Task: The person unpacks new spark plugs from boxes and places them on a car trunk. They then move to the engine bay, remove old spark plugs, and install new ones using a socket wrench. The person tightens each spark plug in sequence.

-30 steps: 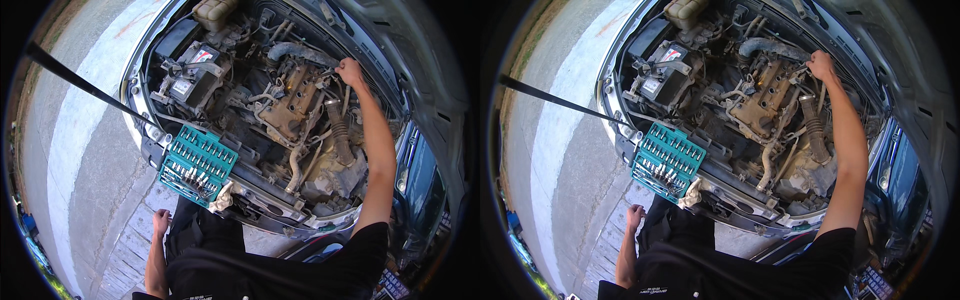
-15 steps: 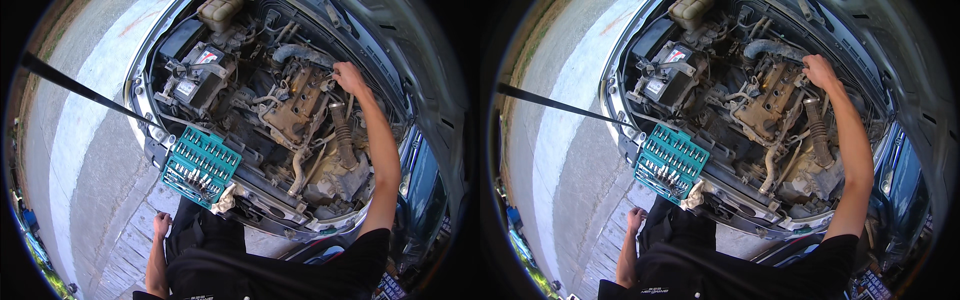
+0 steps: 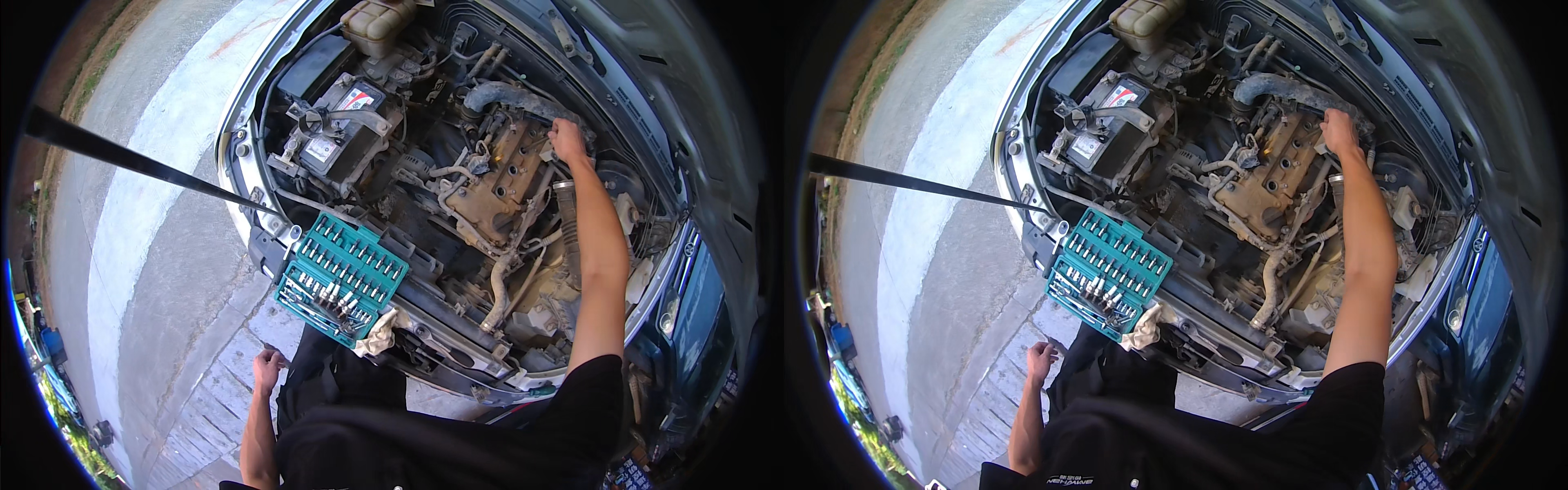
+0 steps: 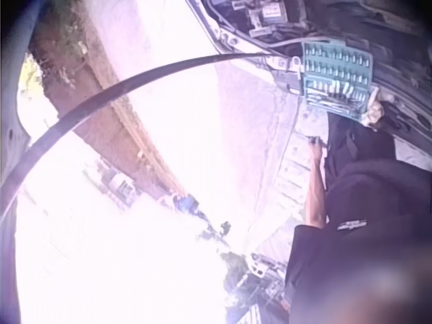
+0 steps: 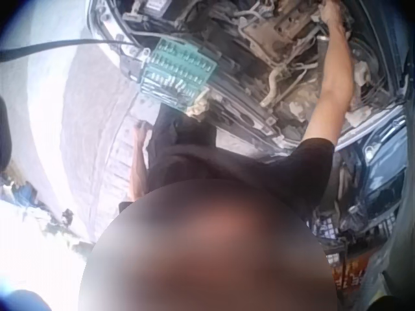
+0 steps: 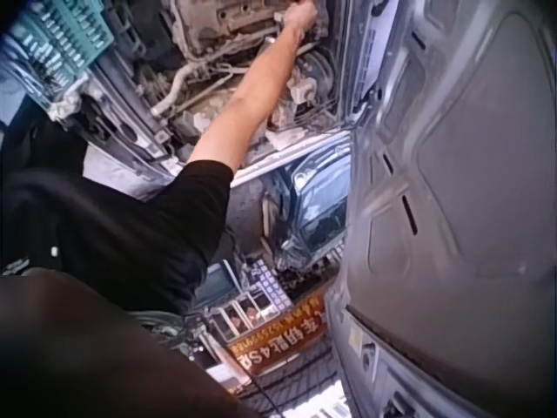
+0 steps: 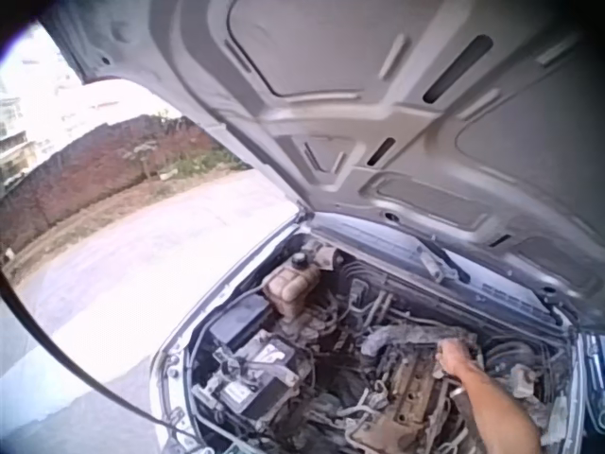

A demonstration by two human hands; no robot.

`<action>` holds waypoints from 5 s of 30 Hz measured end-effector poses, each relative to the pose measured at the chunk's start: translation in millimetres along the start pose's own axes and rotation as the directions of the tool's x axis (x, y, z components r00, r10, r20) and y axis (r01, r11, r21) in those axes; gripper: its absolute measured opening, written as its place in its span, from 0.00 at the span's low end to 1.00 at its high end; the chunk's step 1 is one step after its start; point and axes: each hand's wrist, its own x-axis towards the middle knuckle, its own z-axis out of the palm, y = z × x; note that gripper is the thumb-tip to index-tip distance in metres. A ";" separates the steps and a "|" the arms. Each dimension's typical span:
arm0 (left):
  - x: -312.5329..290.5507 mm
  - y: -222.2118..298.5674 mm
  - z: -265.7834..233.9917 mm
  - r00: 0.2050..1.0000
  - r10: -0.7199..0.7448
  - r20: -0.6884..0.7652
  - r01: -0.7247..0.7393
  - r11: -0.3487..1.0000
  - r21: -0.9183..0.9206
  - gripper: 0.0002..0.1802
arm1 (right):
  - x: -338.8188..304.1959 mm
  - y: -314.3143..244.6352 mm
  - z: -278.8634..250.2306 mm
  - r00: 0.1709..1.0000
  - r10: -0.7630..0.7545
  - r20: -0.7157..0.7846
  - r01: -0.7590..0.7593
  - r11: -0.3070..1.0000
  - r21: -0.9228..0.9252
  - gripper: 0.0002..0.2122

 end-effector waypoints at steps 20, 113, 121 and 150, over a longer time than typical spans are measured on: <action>12.4 22.0 5.5 0.998 -0.027 0.057 0.023 0.997 0.074 0.16 | 27.3 16.4 11.7 0.997 0.079 0.017 -0.078 0.995 -0.060 0.16; 9.8 28.3 10.5 1.000 0.000 -0.003 0.000 0.993 0.114 0.20 | 22.1 -0.6 3.7 0.991 -0.022 0.129 0.026 0.999 -0.025 0.10; 8.1 32.2 12.3 1.000 0.003 0.010 -0.004 0.994 0.112 0.20 | 38.4 4.8 15.5 0.944 0.271 0.188 -0.277 0.961 0.002 0.16; 12.7 48.4 19.7 1.000 0.011 0.015 -0.013 0.991 0.135 0.18 | 23.6 15.5 -2.8 0.955 -0.174 0.239 0.221 0.958 -0.186 0.15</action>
